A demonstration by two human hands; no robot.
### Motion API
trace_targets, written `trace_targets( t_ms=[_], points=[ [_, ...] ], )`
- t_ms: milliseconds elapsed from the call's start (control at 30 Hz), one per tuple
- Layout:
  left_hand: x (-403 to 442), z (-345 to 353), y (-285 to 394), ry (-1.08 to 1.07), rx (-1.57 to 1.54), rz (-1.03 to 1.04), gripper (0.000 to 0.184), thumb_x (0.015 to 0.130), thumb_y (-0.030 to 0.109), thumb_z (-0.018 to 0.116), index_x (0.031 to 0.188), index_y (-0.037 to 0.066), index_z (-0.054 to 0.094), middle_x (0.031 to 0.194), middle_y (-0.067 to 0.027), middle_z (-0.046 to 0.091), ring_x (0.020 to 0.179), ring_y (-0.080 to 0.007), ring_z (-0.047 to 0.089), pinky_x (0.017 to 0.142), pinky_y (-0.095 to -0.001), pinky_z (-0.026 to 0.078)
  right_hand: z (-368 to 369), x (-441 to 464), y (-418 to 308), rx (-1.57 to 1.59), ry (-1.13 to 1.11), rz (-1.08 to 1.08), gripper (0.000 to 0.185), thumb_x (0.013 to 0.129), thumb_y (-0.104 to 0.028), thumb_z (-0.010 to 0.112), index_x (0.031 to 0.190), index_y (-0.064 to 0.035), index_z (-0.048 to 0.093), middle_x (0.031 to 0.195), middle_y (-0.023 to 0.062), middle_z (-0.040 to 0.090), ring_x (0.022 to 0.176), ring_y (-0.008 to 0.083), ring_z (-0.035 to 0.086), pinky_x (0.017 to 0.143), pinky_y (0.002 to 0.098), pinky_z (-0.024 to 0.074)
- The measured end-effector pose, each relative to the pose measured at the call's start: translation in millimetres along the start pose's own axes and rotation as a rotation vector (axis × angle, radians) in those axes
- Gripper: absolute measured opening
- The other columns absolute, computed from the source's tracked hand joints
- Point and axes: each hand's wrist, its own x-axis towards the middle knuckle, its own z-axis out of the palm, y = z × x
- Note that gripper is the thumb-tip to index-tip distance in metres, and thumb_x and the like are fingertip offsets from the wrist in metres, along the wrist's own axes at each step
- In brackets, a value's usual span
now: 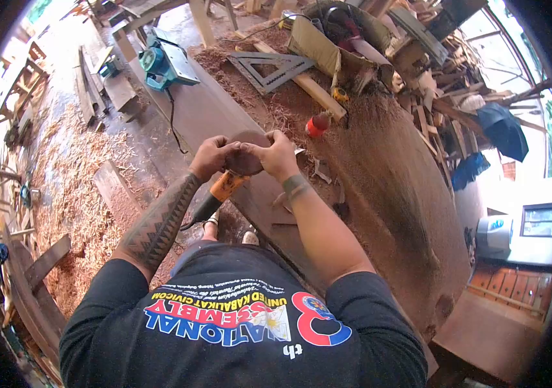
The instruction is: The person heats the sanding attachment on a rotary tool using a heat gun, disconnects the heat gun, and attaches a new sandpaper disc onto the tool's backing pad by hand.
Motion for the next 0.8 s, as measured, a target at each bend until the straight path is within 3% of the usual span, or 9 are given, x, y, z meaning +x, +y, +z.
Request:
trace_targets(
  t_ms=[67, 167, 267, 467, 600, 700, 800],
  points=[
    [7, -5, 4, -0.059, 0.099, 0.017, 0.037, 0.102, 0.039, 0.08, 0.091, 0.004, 0.07, 0.08, 0.0004, 0.065, 0.069, -0.0091, 0.06, 0.057, -0.0313, 0.049, 0, -10, -14, -0.071, 0.041, 0.028, 0.062, 0.078, -0.041, 0.1, 0.111, 0.0034, 0.073, 0.112, 0.0194, 0.077, 0.103, 0.0248, 0.075, 0.086, 0.0384, 0.0605],
    [22, -12, -3, -0.142, 0.214, 0.087, 0.034, 0.102, 0.033, 0.081, 0.091, 0.003, 0.07, 0.082, 0.0002, 0.066, 0.072, -0.0085, 0.061, 0.06, -0.0305, 0.05, 8, -9, 11, 0.089, 0.065, 0.059, 0.039, 0.086, -0.02, 0.097, 0.108, -0.0009, 0.07, 0.102, 0.0066, 0.077, 0.09, 0.0129, 0.072, 0.079, 0.0318, 0.0605],
    [29, -11, -4, -0.24, 0.138, 0.115, 0.031, 0.103, 0.028, 0.081, 0.092, 0.002, 0.07, 0.083, 0.0005, 0.066, 0.075, -0.0078, 0.062, 0.064, -0.029, 0.05, 1, -18, 1, 0.243, 0.033, 0.126, 0.048, 0.085, -0.028, 0.097, 0.112, 0.0035, 0.072, 0.103, 0.013, 0.079, 0.094, 0.0169, 0.074, 0.084, 0.0333, 0.0598],
    [41, -5, -16, -0.444, -0.125, -0.07, 0.026, 0.104, 0.022, 0.078, 0.102, -0.003, 0.073, 0.091, -0.0027, 0.073, 0.082, -0.0098, 0.068, 0.072, -0.0295, 0.056, 1, -38, -9, 0.44, 0.07, 0.19, 0.033, 0.093, -0.015, 0.09, 0.114, 0.0026, 0.073, 0.105, 0.0066, 0.079, 0.095, 0.0127, 0.074, 0.085, 0.0306, 0.0601],
    [32, 0, -12, -0.494, -0.331, -0.24, 0.026, 0.106, 0.019, 0.075, 0.11, -0.006, 0.074, 0.098, -0.0069, 0.077, 0.085, -0.0118, 0.071, 0.076, -0.0305, 0.06, 5, -50, -20, 0.552, 0.142, 0.203, 0.033, 0.095, -0.017, 0.089, 0.117, 0.0026, 0.073, 0.105, 0.0054, 0.079, 0.097, 0.0119, 0.073, 0.086, 0.0299, 0.0599],
    [27, 3, -5, -0.486, -0.194, -0.169, 0.027, 0.107, 0.02, 0.074, 0.112, -0.007, 0.074, 0.098, -0.0069, 0.076, 0.084, -0.0116, 0.071, 0.075, -0.0303, 0.059, 8, -60, -8, 0.492, 0.247, 0.23, 0.03, 0.1, -0.022, 0.085, 0.114, 0.0019, 0.075, 0.102, 0.0041, 0.078, 0.096, 0.0105, 0.071, 0.083, 0.0288, 0.0585],
    [21, 6, -12, -0.445, -0.277, -0.127, 0.03, 0.106, 0.024, 0.075, 0.113, -0.006, 0.074, 0.097, -0.0069, 0.078, 0.085, -0.0107, 0.069, 0.074, -0.0296, 0.057, 13, -72, 10, 0.472, 0.361, 0.268, 0.03, 0.103, -0.027, 0.082, 0.11, 0.0013, 0.076, 0.099, 0.0025, 0.076, 0.092, 0.009, 0.068, 0.082, 0.027, 0.0563]
  ],
)
